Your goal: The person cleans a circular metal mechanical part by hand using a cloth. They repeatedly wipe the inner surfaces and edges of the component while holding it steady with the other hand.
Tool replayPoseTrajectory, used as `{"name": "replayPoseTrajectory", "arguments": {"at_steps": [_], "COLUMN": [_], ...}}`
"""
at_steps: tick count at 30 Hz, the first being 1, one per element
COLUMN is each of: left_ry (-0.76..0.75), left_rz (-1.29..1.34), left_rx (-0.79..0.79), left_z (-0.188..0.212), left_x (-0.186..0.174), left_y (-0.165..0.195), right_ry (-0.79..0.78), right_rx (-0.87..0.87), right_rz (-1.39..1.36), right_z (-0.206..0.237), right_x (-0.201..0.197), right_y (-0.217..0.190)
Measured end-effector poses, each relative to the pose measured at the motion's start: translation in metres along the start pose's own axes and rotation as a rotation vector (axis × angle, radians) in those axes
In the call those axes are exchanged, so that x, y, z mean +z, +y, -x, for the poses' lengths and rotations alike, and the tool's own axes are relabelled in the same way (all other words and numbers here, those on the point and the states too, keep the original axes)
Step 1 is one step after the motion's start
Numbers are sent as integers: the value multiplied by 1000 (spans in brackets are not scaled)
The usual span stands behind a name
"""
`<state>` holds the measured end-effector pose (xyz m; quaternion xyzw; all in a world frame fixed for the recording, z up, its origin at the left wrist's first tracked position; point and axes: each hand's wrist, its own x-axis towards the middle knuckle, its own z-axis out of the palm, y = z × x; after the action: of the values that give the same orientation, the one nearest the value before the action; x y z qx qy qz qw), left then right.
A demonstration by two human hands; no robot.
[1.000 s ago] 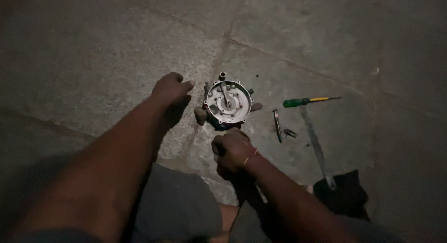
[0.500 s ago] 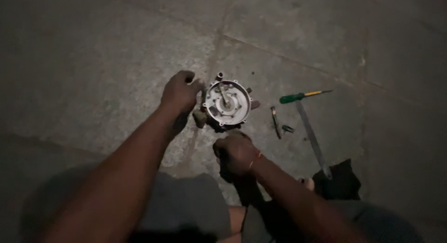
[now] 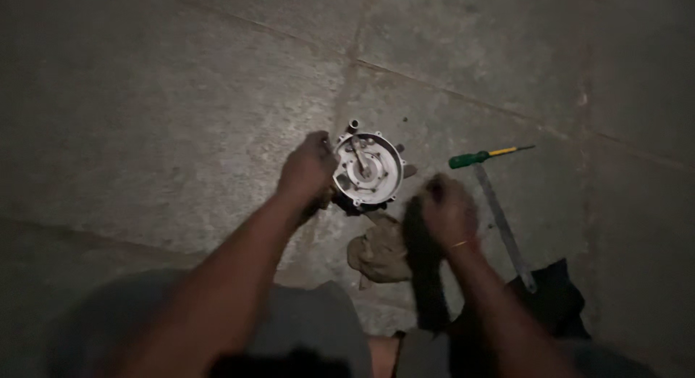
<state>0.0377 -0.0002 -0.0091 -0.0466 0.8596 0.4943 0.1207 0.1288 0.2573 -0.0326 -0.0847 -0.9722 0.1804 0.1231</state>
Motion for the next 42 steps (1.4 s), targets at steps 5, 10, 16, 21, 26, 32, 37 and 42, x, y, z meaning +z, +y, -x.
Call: {"name": "replayPoseTrajectory", "arguments": {"at_steps": [5,10,16,21,26,32,37,42], "left_ry": [-112,-191,-150,2,-22,57,32,75], "left_rz": [-99,-105,-150,-91,-56,7,-43,-73], "left_rx": [-140,-196,-58,102,195,157,-3,121], "left_z": [5,12,21,16,13,12,16,24], "left_x": [-6,0,-11,-2,24,28,24,25], "left_y": [3,0,-4,5,8,8,12,8], "right_ry": [-89,-168,127,-75,113,97,-8,147], "right_rx": [205,347,46,16,-289,-372,-241,-368], "right_rz": [145,190,-174,-152,-22,31,146,26], "right_z": [-4,-4,-7,11,15,14,16,-7], "right_x": [8,9,-17,-26,-23,-12,-15,-9], "right_y": [27,30,18,-33,-38,-28,-42,-45]}}
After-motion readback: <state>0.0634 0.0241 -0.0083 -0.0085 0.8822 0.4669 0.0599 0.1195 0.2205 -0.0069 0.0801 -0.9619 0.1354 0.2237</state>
